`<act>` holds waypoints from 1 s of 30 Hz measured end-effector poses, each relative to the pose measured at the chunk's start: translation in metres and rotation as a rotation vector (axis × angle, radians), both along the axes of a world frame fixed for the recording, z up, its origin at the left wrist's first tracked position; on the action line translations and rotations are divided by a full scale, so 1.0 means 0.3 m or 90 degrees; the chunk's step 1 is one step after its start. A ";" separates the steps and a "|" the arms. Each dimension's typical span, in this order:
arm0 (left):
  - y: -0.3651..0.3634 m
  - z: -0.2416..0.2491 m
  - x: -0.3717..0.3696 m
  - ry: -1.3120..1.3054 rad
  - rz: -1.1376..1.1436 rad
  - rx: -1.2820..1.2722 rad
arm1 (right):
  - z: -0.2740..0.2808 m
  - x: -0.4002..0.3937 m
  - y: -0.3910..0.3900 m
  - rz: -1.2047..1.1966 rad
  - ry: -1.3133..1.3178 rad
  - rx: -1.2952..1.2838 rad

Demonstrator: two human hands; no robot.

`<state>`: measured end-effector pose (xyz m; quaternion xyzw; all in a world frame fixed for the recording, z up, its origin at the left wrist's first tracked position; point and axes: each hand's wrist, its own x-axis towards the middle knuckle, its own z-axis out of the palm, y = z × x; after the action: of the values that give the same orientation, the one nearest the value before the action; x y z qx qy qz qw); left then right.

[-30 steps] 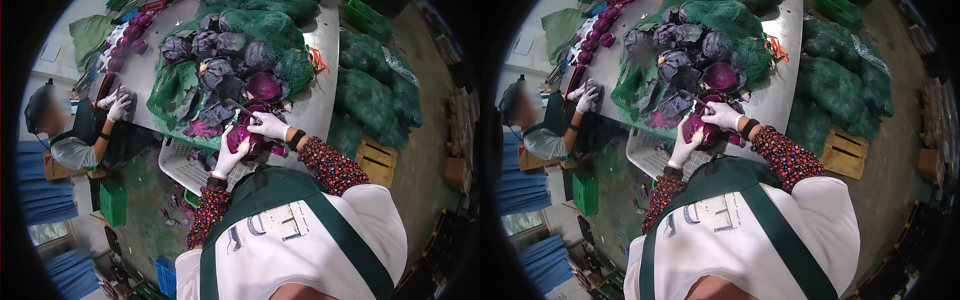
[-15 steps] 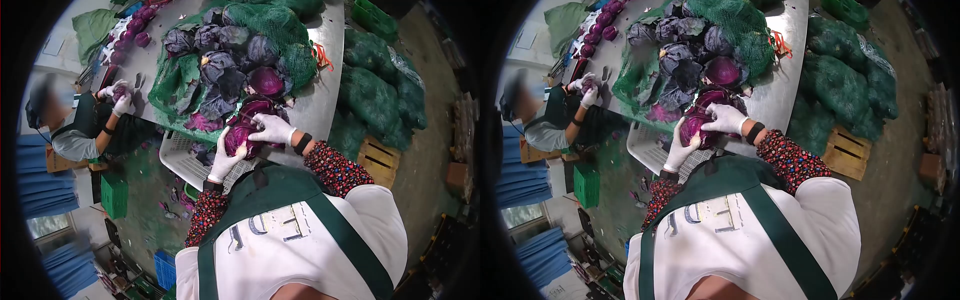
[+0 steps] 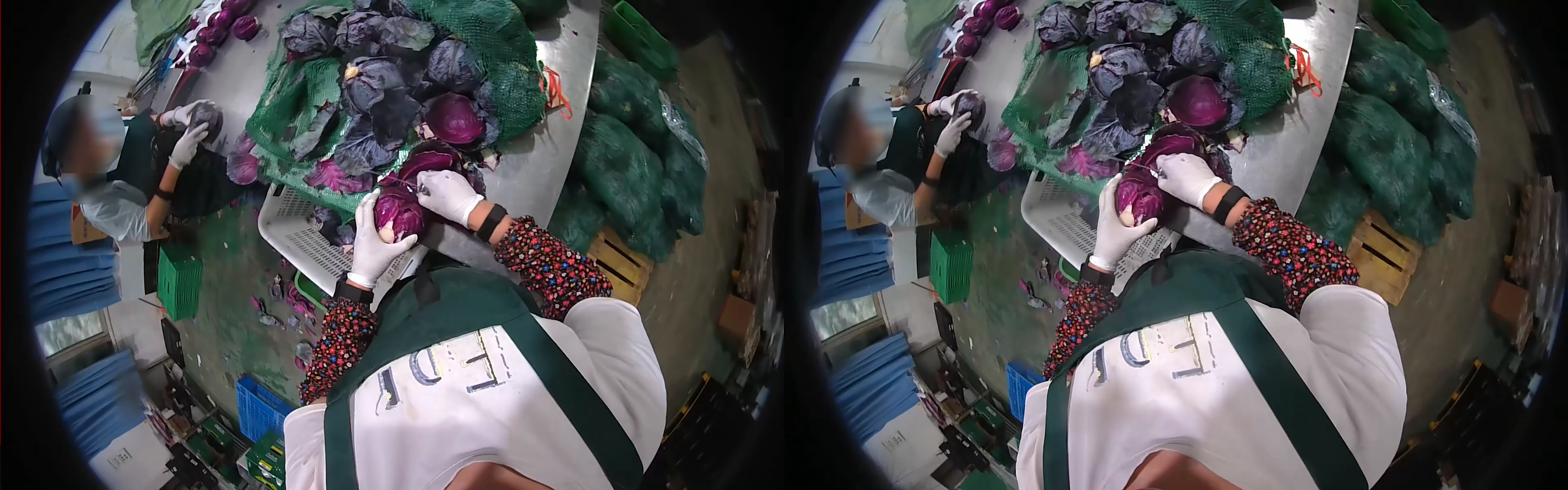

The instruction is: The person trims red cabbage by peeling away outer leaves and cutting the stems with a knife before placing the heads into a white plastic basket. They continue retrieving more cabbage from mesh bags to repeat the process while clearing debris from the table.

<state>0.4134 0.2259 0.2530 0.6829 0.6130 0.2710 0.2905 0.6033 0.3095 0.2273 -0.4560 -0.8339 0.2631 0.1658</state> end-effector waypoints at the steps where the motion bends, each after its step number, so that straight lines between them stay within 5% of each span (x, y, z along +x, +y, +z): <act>1: -0.012 -0.009 -0.010 -0.027 0.011 0.009 | -0.012 0.005 -0.002 -0.038 0.060 -0.077; 3: -0.035 -0.007 -0.017 -0.066 0.036 0.016 | -0.027 0.023 -0.013 -0.097 0.175 -0.225; 8: -0.031 0.005 0.030 -0.085 0.129 -0.032 | -0.018 0.052 -0.107 -0.081 0.172 -0.154; 11: 0.008 0.009 0.022 -0.012 0.059 -0.077 | -0.025 0.051 -0.157 -0.003 0.139 -0.034; 14: 0.037 0.025 0.016 0.111 -0.012 -0.131 | 0.012 0.065 -0.178 0.010 0.084 -0.119; 30: 0.090 -0.060 -0.021 -0.052 -0.087 -0.080 | 0.025 0.049 -0.137 0.065 -0.044 -0.064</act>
<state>0.4071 0.2529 0.2352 0.6921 0.5684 0.2393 0.3751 0.6179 0.2685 0.2348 -0.4293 -0.8472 0.2966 0.1000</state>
